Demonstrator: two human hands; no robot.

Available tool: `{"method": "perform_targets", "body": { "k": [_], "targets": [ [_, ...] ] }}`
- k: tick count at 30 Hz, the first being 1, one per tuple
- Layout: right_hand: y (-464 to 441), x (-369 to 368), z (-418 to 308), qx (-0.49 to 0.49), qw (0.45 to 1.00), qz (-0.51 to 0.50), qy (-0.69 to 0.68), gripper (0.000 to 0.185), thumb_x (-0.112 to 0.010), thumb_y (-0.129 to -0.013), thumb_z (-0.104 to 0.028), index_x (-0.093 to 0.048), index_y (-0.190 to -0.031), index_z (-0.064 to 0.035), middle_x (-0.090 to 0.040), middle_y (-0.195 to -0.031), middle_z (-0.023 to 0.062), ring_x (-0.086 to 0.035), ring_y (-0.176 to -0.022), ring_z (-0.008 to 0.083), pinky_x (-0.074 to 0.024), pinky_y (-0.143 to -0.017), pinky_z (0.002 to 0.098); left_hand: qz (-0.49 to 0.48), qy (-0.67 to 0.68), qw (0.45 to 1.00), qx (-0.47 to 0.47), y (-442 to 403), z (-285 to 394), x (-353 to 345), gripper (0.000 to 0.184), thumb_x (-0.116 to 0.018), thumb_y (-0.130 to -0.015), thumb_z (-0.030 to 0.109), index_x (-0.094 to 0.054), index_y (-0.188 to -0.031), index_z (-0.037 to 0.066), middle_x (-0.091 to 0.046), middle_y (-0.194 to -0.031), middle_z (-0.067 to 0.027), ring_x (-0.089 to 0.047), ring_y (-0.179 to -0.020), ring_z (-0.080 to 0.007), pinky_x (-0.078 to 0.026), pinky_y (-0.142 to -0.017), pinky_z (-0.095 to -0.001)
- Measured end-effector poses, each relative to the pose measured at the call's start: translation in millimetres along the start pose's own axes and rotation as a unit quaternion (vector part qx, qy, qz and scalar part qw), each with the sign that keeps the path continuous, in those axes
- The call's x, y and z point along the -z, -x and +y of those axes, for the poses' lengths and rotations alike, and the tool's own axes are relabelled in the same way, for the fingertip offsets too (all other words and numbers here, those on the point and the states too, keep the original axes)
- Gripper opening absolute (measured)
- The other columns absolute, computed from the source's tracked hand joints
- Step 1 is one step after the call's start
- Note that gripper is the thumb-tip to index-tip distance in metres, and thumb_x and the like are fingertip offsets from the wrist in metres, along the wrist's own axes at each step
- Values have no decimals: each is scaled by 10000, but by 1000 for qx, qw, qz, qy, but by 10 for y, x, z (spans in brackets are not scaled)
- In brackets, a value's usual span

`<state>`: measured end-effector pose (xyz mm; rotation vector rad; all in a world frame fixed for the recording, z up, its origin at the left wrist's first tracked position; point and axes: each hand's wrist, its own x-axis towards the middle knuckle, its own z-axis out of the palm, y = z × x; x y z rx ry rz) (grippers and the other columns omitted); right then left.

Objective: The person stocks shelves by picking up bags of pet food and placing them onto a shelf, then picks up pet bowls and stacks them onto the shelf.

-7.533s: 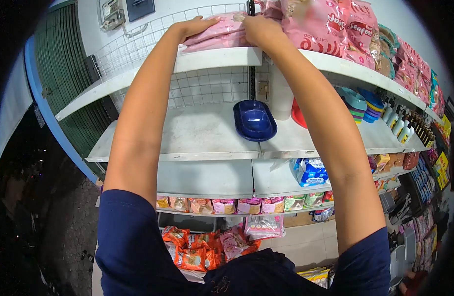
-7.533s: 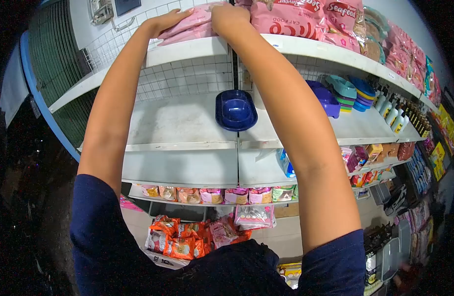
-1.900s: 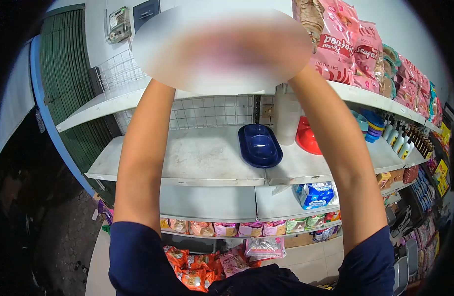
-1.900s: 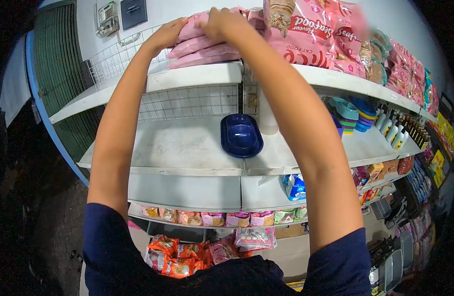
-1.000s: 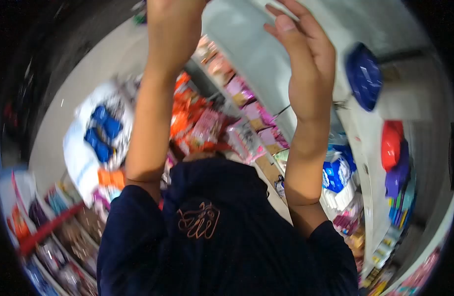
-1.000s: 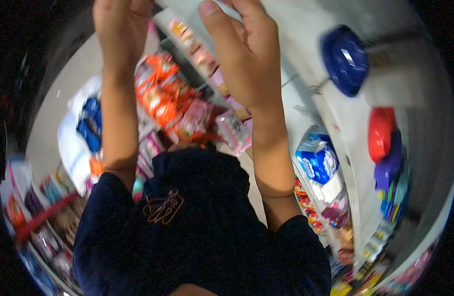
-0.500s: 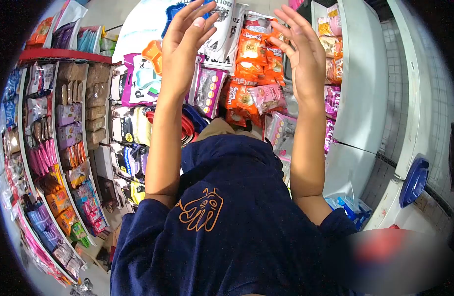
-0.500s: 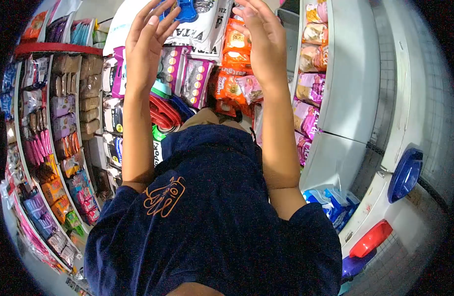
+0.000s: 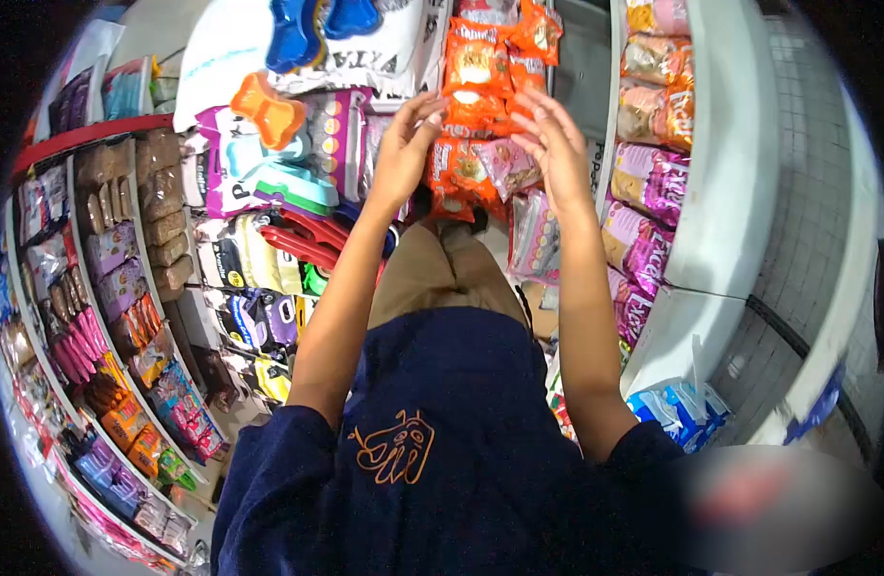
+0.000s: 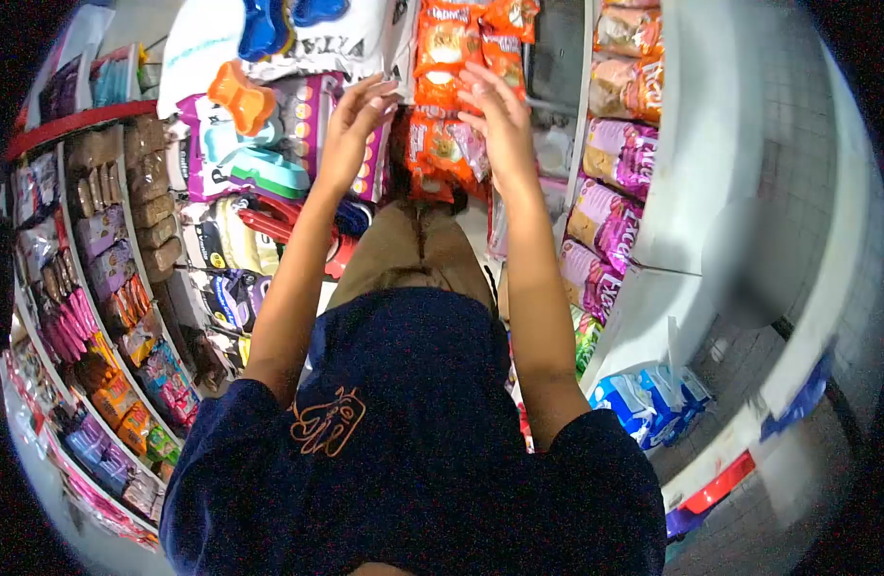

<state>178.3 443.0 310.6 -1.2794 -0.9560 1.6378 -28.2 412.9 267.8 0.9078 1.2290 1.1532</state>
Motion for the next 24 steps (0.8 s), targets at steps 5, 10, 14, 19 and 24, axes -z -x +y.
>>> {"method": "perform_targets", "body": {
  "k": [5, 10, 14, 19, 24],
  "targets": [
    [-517, 821, 2233, -223, 967, 91, -79, 383, -516, -969, -244, -507, -1319, -89, -549, -1287, 90, -543, -1155, 250, -467, -926, 384, 51, 28, 977, 204, -114, -2227, 116, 415, -527, -978, 200, -449, -1361, 61, -562, -1316, -88, -560, -1146, -188, -449, -941, -312],
    [-624, 1497, 4279, -397, 885, 216, -112, 549, -572, -947, -325, -370, -1426, -146, -366, -1425, 93, -462, -1222, 349, -422, -1006, 498, 43, -25, 951, 304, 69, -3895, 227, 398, -548, -974, 241, -483, -1320, 55, -583, -1277, -65, -561, -1098, -157, -457, -905, -297],
    [-855, 1803, 5205, -449, 843, 282, -88, 561, -637, -907, -338, -412, -1381, -138, -448, -1337, 81, -478, -1180, 349, -439, -987, 499, 55, 2, 922, 384, 416, -4528, 255, 419, -555, -975, 269, -473, -1329, 61, -587, -1267, -61, -554, -1119, -161, -453, -915, -307],
    [-947, 1929, 5420, -373, 879, 271, -123, 488, -661, -878, -262, -463, -1278, -65, -506, -1264, 129, -543, -1110, 286, -561, -805, 465, 39, -45, 915, 399, 822, -4721, 427, 382, -534, -973, 216, -490, -1303, 29, -629, -1105, -54, -572, -893, -121, -477, -790, -280],
    [-814, 1972, 4626, -262, 911, 239, -208, 427, -620, -882, -110, -456, -1268, -25, -499, -1250, 119, -522, -1158, 268, -539, -911, 507, 63, -20, 913, 403, 812, -4311, 457, 384, -530, -976, 213, -478, -1319, 48, -612, -1148, -46, -556, -927, -103, -469, -779, -256]
  ]
}}
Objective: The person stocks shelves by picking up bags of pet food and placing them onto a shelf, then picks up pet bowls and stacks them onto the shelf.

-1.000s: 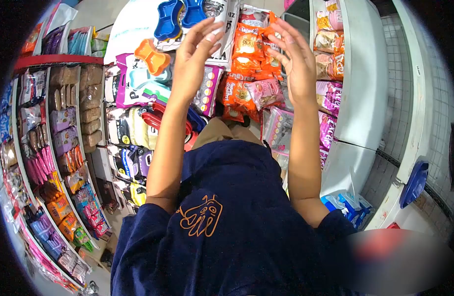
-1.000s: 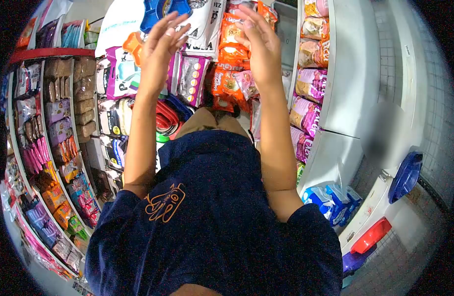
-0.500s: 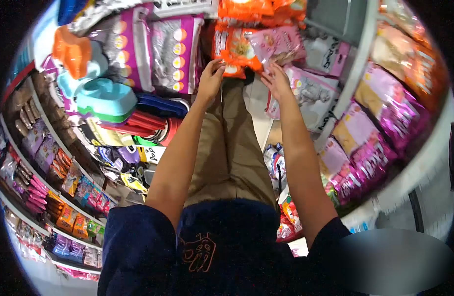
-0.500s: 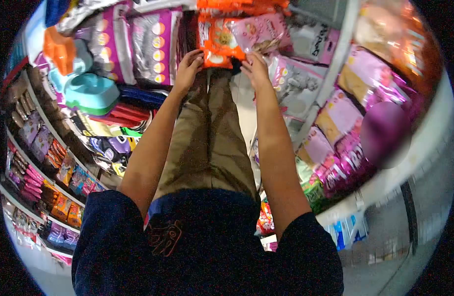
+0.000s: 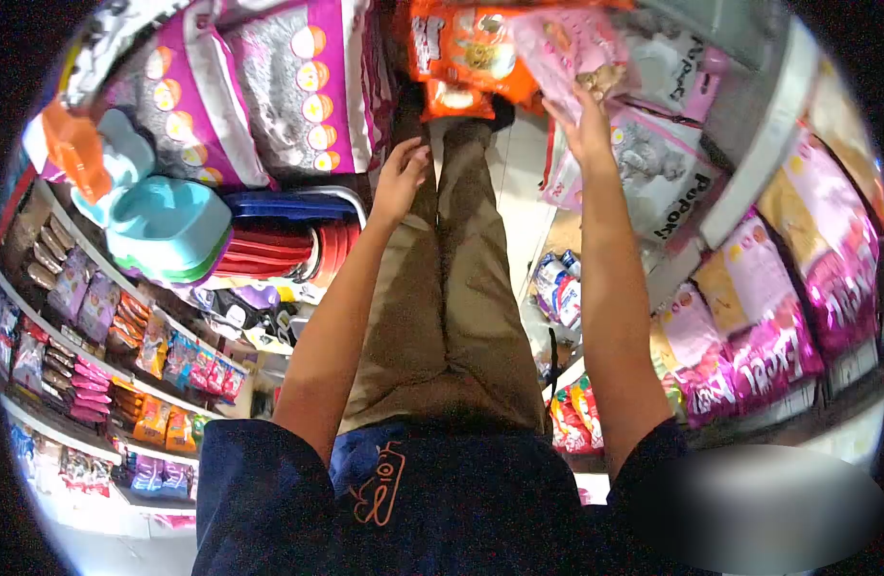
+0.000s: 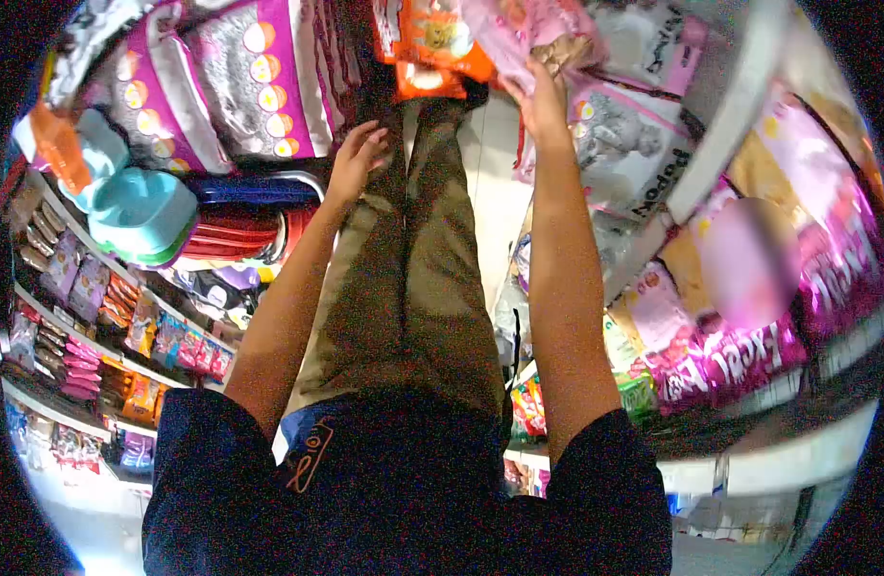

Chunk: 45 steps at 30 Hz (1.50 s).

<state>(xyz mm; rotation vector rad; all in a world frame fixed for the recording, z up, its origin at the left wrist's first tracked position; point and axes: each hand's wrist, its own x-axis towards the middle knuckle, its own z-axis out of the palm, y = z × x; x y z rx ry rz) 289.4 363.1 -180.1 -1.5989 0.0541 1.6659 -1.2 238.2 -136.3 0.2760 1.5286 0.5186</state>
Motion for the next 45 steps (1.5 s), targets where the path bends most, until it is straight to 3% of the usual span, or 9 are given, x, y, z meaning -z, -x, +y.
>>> {"method": "perform_targets", "body": {
  "k": [7, 10, 13, 16, 19, 24, 30, 33, 45],
  "targets": [
    [1990, -97, -912, 53, 946, -76, 310, 454, -678, -834, -236, -541, -1200, -5, -599, -1079, 92, -574, -953, 185, -485, -821, 337, -64, 66, 995, 49, 859, 1403, -233, 690, -468, -955, 532, -327, -1436, 59, -490, -1368, -144, -514, -1192, -279, -452, -957, -434],
    [3194, -184, -1189, 97, 878, -147, 446, 401, -728, -798, -299, -612, -1020, 13, -624, -924, 90, -556, -849, 158, -465, -756, 319, -322, 152, 921, 158, 1539, 2039, -400, 888, -426, -890, 689, -295, -1450, 12, -427, -1433, -193, -471, -1266, -353, -387, -1049, -494],
    [4092, -429, -1554, 113, 809, -209, 538, 341, -742, -801, -283, -595, -910, 5, -600, -831, 87, -527, -792, 145, -459, -712, 343, -246, -84, 966, -9, 2477, 2624, -635, 710, -648, -875, 367, -337, -1443, 73, -503, -1357, -127, -500, -1242, -238, -414, -1040, -424],
    [4705, -693, -1994, 92, 777, -221, 582, 376, -743, -810, -285, -616, -992, 19, -636, -913, 99, -554, -854, 150, -467, -772, 330, -293, 83, 952, -33, 2879, 2782, -671, 725, -712, -838, 182, -320, -1436, 63, -495, -1347, -111, -503, -1227, -222, -439, -1022, -396],
    [4840, -701, -2056, 105, 895, -260, 346, 542, -754, -801, -320, -574, -1169, 34, -631, -1091, 115, -568, -1014, 173, -442, -916, 318, -288, 89, 951, -72, 3008, 2970, -656, 695, -691, -842, 128, -316, -1427, 102, -546, -1266, -104, -567, -1133, -230, -505, -932, -402],
    [4937, -804, -2242, 241, 906, -297, 183, 1075, -709, -849, -351, 74, -1512, -31, -182, -1547, 158, -234, -1414, 265, -297, -1105, 363, -314, 49, 936, -150, 3310, 3685, -826, 762, -693, -825, 135, -270, -1457, 88, -535, -1281, -116, -564, -1130, -234, -489, -947, -394],
    [5490, -1101, -2403, 514, 837, -52, 181, 1013, -721, -849, -147, 30, -1521, -44, -181, -1537, 133, -191, -1403, 201, -266, -1116, 351, -492, -105, 818, -278, 3562, 4632, -1258, 891, -733, -762, 43, -216, -1487, 34, -464, -1365, -110, -483, -1234, -227, -432, -1007, -370],
    [5829, -1315, -2303, 518, 855, 39, -9, 883, -620, -910, -24, 19, -1517, -80, -402, -1366, 108, -555, -905, 119, -496, -687, 234, -537, -201, 739, -353, 3808, 5056, -1555, 972, -831, -710, 162, -249, -1475, 20, -466, -1360, -102, -474, -1239, -217, -413, -1022, -368],
    [7835, -1713, -3175, 769, 509, 376, 93, 832, -660, -824, 26, -148, -1477, -33, -448, -1351, 143, -452, -1251, 205, -386, -1046, 401, -739, -53, 449, -501, 5799, 5977, -2685, 950, -886, -653, 284, -351, -1378, -18, -523, -1257, -101, -536, -1124, -187, -451, -957, -340]
  ]
}}
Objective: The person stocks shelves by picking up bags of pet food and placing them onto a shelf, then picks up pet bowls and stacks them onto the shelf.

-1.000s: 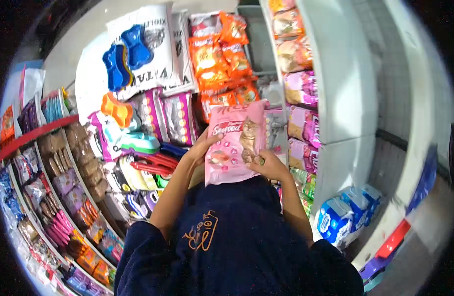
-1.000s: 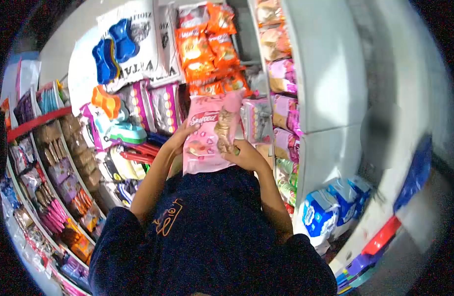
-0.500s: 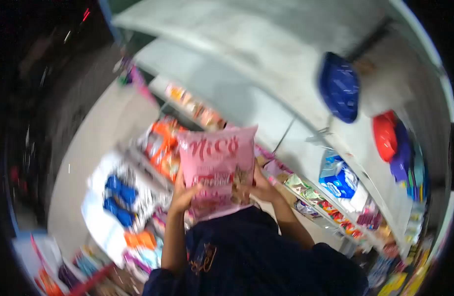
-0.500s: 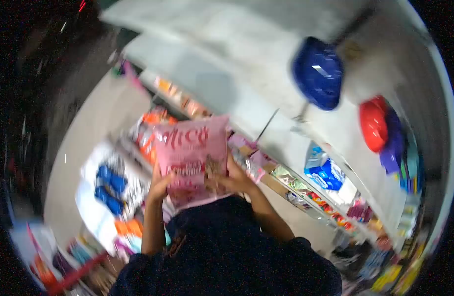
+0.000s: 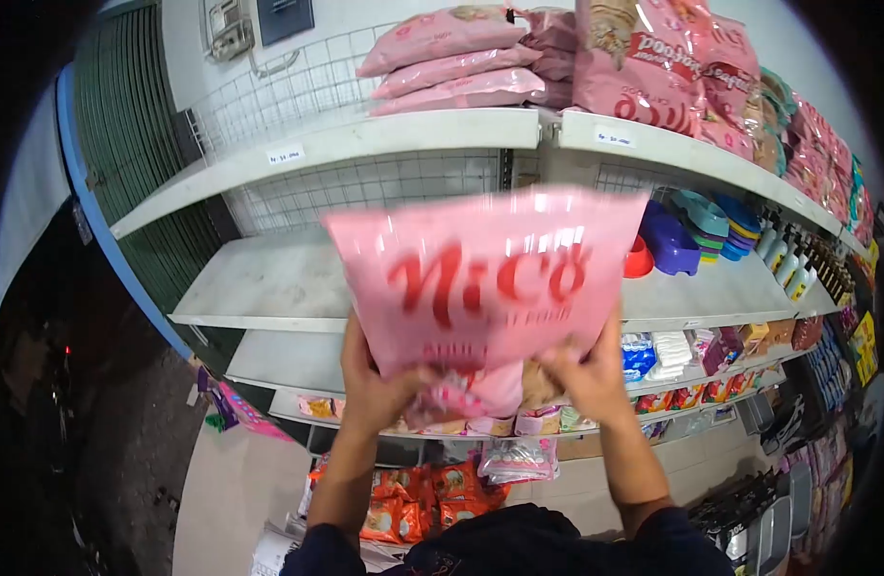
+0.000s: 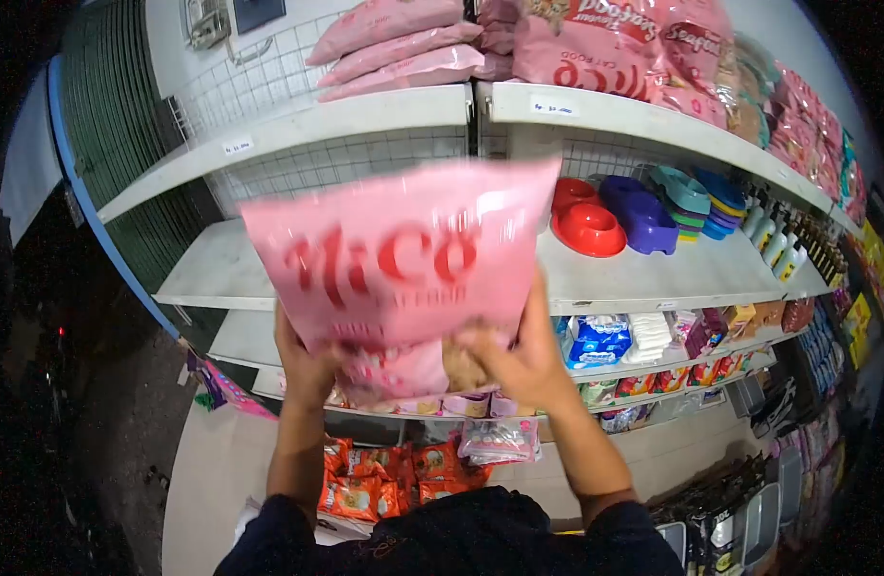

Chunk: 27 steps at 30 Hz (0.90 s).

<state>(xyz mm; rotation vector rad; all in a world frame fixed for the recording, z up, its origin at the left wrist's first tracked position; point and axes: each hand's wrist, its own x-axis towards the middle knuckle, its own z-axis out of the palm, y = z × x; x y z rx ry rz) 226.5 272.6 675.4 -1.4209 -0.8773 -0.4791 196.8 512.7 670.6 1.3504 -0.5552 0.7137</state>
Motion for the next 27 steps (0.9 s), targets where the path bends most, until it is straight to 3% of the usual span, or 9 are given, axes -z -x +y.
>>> {"method": "perform_targets", "body": {
  "k": [6, 10, 12, 15, 18, 21, 23, 26, 27],
  "targets": [
    [-1540, -4, -744, 412, 887, 78, 192, 750, -615, -845, 58, -229, -1475, -71, -385, -1432, 144, -491, -1226, 239, -388, -1043, 365, -14, -42, 965, -259, -1527, 892, -283, 771, -808, -745, 142, -371, -1361, -12, -577, -1161, -88, -576, -1045, -175, -471, -909, -314],
    [-2487, -213, -1289, 494, 846, 124, 158, 493, -442, -908, 49, -449, -1386, -72, -506, -1260, 165, -542, -1161, 276, -459, -975, 387, 33, -213, 881, -421, -2734, 1397, -298, 583, -707, -868, 281, -456, -1330, 30, -620, -1068, -87, -569, -1021, -173, -448, -915, -312],
    [-2921, -256, -1435, 524, 810, 160, 210, 607, -344, -863, 154, -468, -1389, -122, -503, -1174, 189, -562, -1116, 315, -484, -956, 418, 51, -239, 883, -400, -3154, 1507, -369, 640, -612, -926, 358, -371, -1404, 8, -584, -1225, -186, -585, -1104, -244, -470, -945, -370],
    [-3512, -257, -1312, 412, 829, 228, 301, 586, -446, -844, 98, -502, -1361, -172, -513, -1106, 225, -585, -1023, 362, -496, -902, 408, 61, -180, 937, -292, -3813, 1173, -247, 738, -675, -863, 459, -379, -1335, -26, -625, -1043, -192, -670, -854, -231, -557, -681, -309],
    [-3933, -235, -896, 274, 870, 217, 347, 490, -543, -817, 15, -547, -1288, -119, -546, -1018, 247, -601, -918, 406, -514, -827, 426, 26, -204, 972, -113, -3798, 727, -191, 654, -668, -871, 425, -472, -1358, 36, -612, -1123, -104, -569, -1024, -196, -449, -921, -330],
    [-4579, -10, -165, 186, 863, 163, 440, 389, -573, -800, -29, -582, -1188, -15, -577, -939, 264, -600, -837, 426, -517, -768, 460, -92, -209, 972, -47, -3912, 236, -58, 770, -649, -825, 566, -494, -1360, 35, -569, -1243, -157, -559, -1059, -210, -441, -932, -334],
    [-4525, 21, -167, 142, 871, 145, 447, 291, -560, -789, -26, -604, -1059, 75, -604, -913, 277, -598, -851, 422, -504, -771, 477, -40, -209, 973, -89, -3925, 215, -70, 711, -663, -835, 500, -519, -1299, -19, -602, -1184, -179, -561, -1092, -212, -427, -952, -336],
    [-4487, 65, -65, 403, 794, 217, 400, 240, -548, -798, -18, -611, -1022, 39, -604, -913, 267, -596, -915, 417, -499, -806, 461, -40, -169, 976, -129, -3806, 259, -103, 588, -702, -836, 383, -522, -1203, -39, -634, -1076, -182, -621, -990, -197, -488, -848, -311],
    [-4193, -46, -322, 343, 843, 198, 365, 209, -512, -829, -12, -594, -1018, 20, -595, -940, 258, -583, -929, 419, -490, -817, 451, -43, -151, 979, -126, -3750, 292, -98, 572, -710, -832, 365, -511, -1187, -37, -636, -1053, -178, -636, -946, -191, -505, -806, -300]
  ]
}}
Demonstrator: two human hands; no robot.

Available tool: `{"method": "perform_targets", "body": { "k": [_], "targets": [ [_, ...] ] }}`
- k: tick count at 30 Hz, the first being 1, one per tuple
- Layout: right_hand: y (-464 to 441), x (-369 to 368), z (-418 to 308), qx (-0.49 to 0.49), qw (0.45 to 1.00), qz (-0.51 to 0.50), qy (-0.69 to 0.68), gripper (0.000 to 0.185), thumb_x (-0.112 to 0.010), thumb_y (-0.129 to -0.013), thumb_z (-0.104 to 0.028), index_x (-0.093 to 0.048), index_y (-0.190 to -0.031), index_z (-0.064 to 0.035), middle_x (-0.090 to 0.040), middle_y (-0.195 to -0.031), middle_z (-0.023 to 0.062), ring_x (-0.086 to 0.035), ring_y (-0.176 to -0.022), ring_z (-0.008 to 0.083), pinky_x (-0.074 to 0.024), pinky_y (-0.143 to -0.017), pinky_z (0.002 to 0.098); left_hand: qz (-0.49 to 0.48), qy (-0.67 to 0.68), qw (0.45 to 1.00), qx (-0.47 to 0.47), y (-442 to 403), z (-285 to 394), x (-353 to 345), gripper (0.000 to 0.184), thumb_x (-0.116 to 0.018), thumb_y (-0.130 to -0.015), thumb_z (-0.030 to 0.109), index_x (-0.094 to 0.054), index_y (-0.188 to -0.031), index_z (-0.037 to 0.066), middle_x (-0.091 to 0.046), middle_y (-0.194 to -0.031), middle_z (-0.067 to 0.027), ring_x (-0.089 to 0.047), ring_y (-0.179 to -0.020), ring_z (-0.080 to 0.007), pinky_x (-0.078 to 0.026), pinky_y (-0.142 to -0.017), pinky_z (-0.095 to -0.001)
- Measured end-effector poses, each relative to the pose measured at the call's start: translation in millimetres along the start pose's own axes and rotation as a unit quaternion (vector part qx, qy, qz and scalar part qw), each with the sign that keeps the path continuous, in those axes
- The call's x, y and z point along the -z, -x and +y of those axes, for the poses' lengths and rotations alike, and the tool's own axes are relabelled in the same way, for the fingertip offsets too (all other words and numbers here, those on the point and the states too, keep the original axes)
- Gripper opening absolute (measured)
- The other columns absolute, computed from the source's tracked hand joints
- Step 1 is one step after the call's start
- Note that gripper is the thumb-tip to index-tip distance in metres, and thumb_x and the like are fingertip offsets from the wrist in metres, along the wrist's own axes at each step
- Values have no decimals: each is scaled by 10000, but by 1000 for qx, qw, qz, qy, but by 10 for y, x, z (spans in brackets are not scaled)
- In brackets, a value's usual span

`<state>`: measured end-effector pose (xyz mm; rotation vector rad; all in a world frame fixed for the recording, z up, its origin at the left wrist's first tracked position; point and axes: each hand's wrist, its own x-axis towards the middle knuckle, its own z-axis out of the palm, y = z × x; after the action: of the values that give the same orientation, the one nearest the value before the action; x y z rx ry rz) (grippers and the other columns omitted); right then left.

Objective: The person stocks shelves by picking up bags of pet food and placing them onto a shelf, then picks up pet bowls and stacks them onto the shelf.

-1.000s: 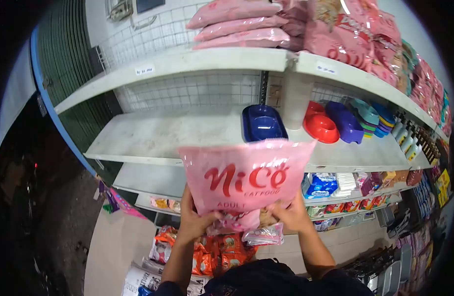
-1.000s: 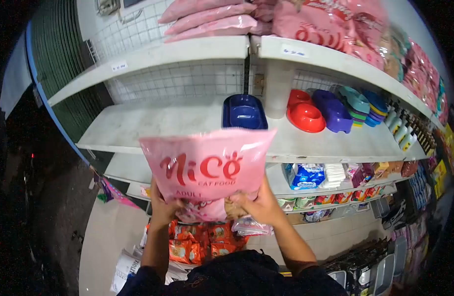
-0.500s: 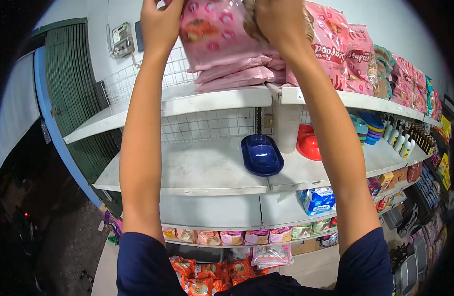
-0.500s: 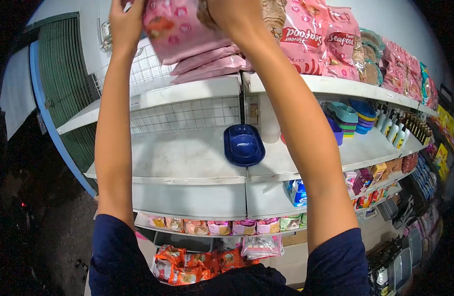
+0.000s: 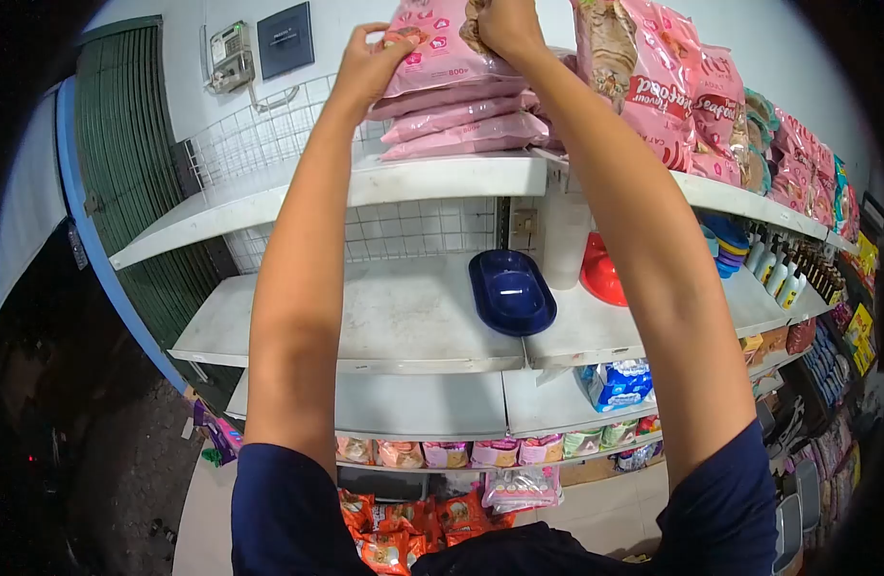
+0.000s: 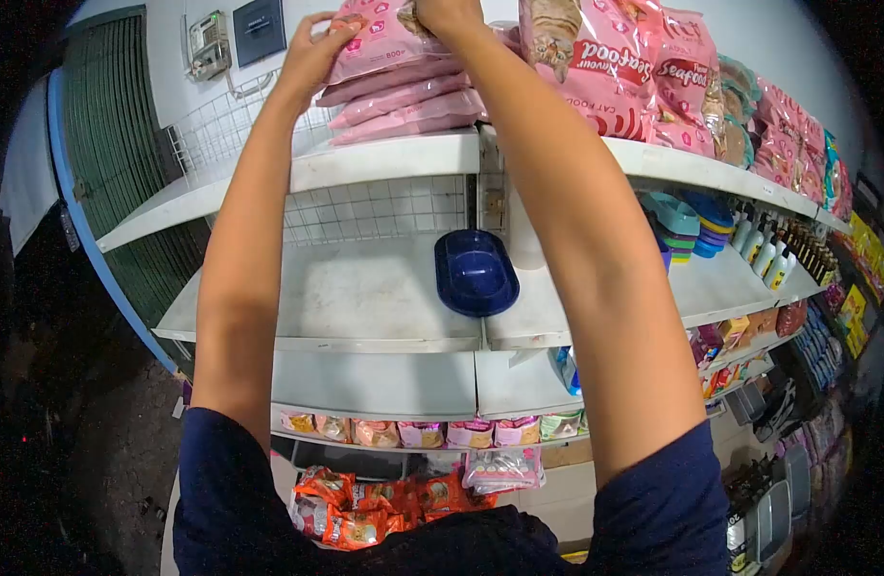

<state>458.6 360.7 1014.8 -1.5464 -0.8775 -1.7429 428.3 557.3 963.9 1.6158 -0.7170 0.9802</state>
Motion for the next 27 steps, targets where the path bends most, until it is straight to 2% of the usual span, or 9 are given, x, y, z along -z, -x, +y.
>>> {"method": "perform_targets", "body": {
  "k": [2, 9, 12, 14, 17, 19, 20, 23, 27],
  "targets": [
    [109, 145, -164, 49, 998, 32, -26, 235, -484, -853, -11, -555, -1076, 7, -569, -996, 267, -572, -903, 434, -477, -790, 478, -32, 55, 998, 10, 5, 81, 62, 590, -726, -818, 359, -445, -1171, -20, -627, -989, -191, -665, -798, -189, -547, -678, -290],
    [559, 483, -500, 3, 999, -11, 51, 234, -475, -896, -48, -447, -1127, -24, -492, -1078, 294, -545, -894, 478, -447, -769, 543, -8, 82, 989, 126, 122, 47, -46, 911, -749, -727, 568, -386, -1260, -75, -600, -997, -203, -656, -834, -232, -555, -754, -381],
    [667, 610, -479, 18, 992, -59, 111, 196, -447, -906, -79, -443, -1091, -15, -492, -1034, 308, -536, -903, 488, -453, -778, 548, -136, 47, 976, 163, 94, 74, 13, 971, -717, -716, 630, -411, -1279, -99, -603, -1020, -193, -652, -881, -250, -541, -797, -383],
    [720, 700, -518, -19, 975, -120, 188, 242, -457, -887, -112, -449, -1089, 20, -507, -1016, 313, -531, -917, 486, -452, -818, 540, -90, -14, 989, 116, 113, 57, 1, 958, -706, -715, 644, -448, -1253, -106, -601, -1041, -192, -648, -914, -252, -533, -813, -366],
    [859, 718, -486, 134, 967, -12, 214, 315, -458, -875, -144, -461, -1122, 51, -523, -1080, 316, -529, -987, 475, -438, -897, 519, -83, -57, 991, 90, 204, 61, -5, 916, -685, -747, 625, -463, -1244, -111, -575, -1139, -209, -627, -998, -252, -517, -849, -353],
    [902, 784, -556, 99, 965, -110, 216, 365, -455, -881, -178, -463, -1154, 64, -513, -1155, 315, -515, -1056, 468, -420, -941, 507, -97, -77, 989, 80, 240, 156, -15, 861, -672, -789, 578, -452, -1272, -99, -554, -1196, -213, -617, -1022, -253, -505, -877, -357],
    [922, 829, -602, 79, 961, -157, 215, 390, -453, -884, -196, -464, -1170, 70, -508, -1192, 314, -508, -1090, 465, -411, -964, 501, -87, 24, 991, 100, 291, 182, -81, 669, -663, -866, 484, -440, -1211, -45, -623, -973, -167, -688, -695, -224, -548, -542, -275],
    [1011, 955, -713, -5, 964, -208, 165, 428, -456, -891, -240, -471, -1199, 58, -479, -1279, 307, -474, -1169, 450, -394, -1003, 484, -98, 55, 991, 76, 222, 22, -61, 611, -650, -867, 510, -484, -1095, -32, -609, -920, -140, -687, -611, -219, -544, -506, -270],
    [1155, 1085, -725, 53, 967, -192, 157, 430, -498, -877, -211, -474, -1216, 52, -462, -1312, 298, -454, -1204, 441, -369, -1033, 482, -123, -48, 990, 53, 169, 30, 130, 567, -638, -885, 452, -507, -1196, -3, -620, -947, -104, -651, -866, -164, -552, -699, -281]
  ]
}}
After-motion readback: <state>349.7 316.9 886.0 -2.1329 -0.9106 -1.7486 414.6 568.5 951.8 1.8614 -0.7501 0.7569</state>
